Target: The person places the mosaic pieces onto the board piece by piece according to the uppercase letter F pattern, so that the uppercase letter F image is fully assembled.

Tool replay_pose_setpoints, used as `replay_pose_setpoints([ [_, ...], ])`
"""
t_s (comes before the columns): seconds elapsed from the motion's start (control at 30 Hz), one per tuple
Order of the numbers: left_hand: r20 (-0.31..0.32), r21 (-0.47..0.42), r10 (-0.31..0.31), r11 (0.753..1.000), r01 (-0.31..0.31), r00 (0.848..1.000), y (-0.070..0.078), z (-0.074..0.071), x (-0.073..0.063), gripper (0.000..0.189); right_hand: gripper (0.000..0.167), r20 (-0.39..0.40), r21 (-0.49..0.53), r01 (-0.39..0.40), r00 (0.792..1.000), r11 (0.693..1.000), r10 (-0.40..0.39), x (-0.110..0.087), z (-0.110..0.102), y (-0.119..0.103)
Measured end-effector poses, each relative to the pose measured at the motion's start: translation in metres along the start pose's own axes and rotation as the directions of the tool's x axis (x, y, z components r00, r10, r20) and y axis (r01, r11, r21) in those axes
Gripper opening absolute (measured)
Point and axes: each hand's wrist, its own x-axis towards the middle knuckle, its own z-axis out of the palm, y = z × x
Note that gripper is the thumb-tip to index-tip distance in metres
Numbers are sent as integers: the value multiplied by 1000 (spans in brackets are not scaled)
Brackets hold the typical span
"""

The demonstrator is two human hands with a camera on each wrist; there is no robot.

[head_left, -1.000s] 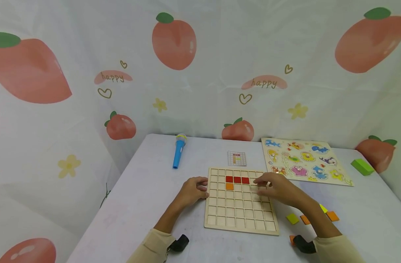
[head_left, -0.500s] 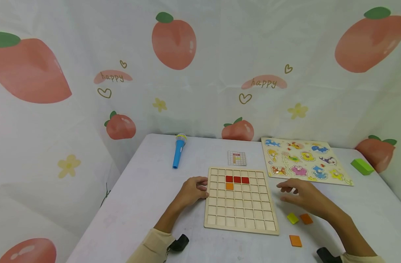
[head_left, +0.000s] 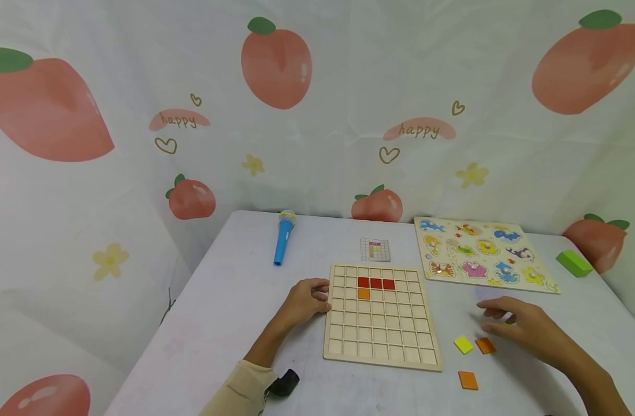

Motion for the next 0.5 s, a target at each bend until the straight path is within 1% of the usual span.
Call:
replay_pose_setpoints([
  [0.23,2,3,-7,1000,7,1000,0,-1,1,57,47,16,9,-90,996,996,89,-11,-7,21],
  [0.3,3,5,4,1000,-4,1000,0,-1,1,57,48,14,12,-106,994,994,106,-14,-9,25],
  [0.5,4,5,12,1000,-12,1000,-1,-1,1,57,53,-22,-15,-115,993,993,114,-21,-9,36],
])
